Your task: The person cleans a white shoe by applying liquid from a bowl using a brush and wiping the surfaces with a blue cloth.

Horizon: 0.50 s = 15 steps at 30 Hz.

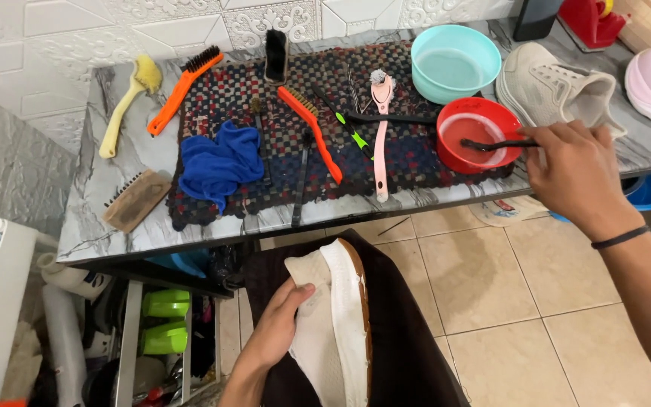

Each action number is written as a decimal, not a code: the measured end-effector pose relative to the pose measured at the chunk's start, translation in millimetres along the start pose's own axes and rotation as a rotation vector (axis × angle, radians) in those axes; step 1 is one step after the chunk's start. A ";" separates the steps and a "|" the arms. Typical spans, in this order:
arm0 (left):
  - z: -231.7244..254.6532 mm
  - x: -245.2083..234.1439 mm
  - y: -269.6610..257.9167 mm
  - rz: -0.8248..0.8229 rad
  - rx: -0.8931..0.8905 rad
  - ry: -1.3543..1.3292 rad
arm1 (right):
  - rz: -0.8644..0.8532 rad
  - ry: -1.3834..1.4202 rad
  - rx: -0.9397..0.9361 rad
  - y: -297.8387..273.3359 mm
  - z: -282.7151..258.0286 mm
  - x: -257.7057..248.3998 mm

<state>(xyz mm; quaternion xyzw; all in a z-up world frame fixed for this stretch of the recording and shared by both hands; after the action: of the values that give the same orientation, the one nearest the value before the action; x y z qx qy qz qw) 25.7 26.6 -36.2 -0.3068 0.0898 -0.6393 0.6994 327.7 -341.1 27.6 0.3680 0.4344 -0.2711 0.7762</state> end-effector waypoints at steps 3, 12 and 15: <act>-5.7 -3.0 0.1 0.019 -0.004 0.074 | -0.041 0.131 -0.020 0.4 -6.6 -2.8; -7.4 -8.9 -1.4 0.047 0.016 -0.025 | 0.310 0.607 -0.196 -42.5 -85.2 -25.2; -1.1 -5.2 -2.1 -0.029 0.063 -0.002 | -0.077 0.830 -0.317 -52.7 -156.4 10.2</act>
<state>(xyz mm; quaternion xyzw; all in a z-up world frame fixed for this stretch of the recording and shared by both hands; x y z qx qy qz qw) 22.5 31.3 -37.3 -0.2866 0.0642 -0.6514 0.6996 219.3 -246.7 -54.0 0.3056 0.7586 -0.0591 0.5724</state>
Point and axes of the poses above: each hand's wrist, its own y-axis towards the middle knuckle, its own x-axis out of the palm, z = x × y, the point moved 3 cm from there along y, towards the middle knuckle, and after that the axes turned 9 degrees about -z, right-handed, at the moved point
